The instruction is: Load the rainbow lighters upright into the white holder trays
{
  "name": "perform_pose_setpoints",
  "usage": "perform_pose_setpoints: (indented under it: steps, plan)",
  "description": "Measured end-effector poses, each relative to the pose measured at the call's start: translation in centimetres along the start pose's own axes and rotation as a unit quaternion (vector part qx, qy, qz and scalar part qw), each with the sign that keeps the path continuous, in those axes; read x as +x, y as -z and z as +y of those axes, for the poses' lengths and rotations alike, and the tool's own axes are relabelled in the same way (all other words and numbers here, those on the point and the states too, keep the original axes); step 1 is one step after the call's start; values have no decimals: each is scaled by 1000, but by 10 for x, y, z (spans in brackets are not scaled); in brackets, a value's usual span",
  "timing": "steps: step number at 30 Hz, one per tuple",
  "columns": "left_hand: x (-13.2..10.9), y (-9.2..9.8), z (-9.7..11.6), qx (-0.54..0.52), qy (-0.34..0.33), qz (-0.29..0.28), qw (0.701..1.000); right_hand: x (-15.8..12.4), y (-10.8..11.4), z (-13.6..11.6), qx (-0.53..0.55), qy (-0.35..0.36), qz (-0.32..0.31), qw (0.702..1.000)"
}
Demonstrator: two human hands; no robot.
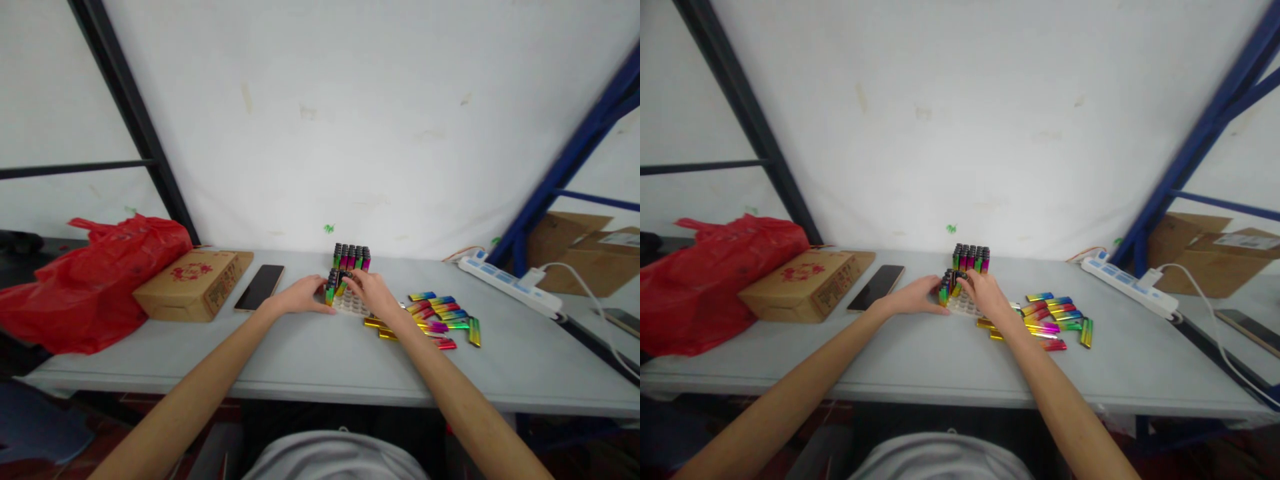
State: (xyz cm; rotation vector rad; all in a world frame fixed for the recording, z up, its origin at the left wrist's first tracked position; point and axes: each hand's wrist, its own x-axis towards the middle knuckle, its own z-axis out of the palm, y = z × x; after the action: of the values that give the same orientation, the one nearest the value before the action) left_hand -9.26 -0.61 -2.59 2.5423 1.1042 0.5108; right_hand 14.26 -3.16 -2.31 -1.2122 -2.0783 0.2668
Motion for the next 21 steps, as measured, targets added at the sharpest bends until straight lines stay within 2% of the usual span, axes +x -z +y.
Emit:
perform_pose_setpoints:
  steps: [10, 13, 16, 21]
  plan:
    - [-1, 3, 4, 5, 24, -3, 1000, 2, 4, -5, -82, 13, -22, 996]
    - [-1, 3, 4, 3, 13, -8, 1000, 1, 3, -9, -131, 4, -43, 990]
    - [-1, 3, 4, 1, 10, -6, 1000, 0, 7, -10, -133, 10, -55, 990]
    - [-1, 4, 4, -6, 9, -11, 1000, 0, 36, 3, -120, 0, 33, 992]
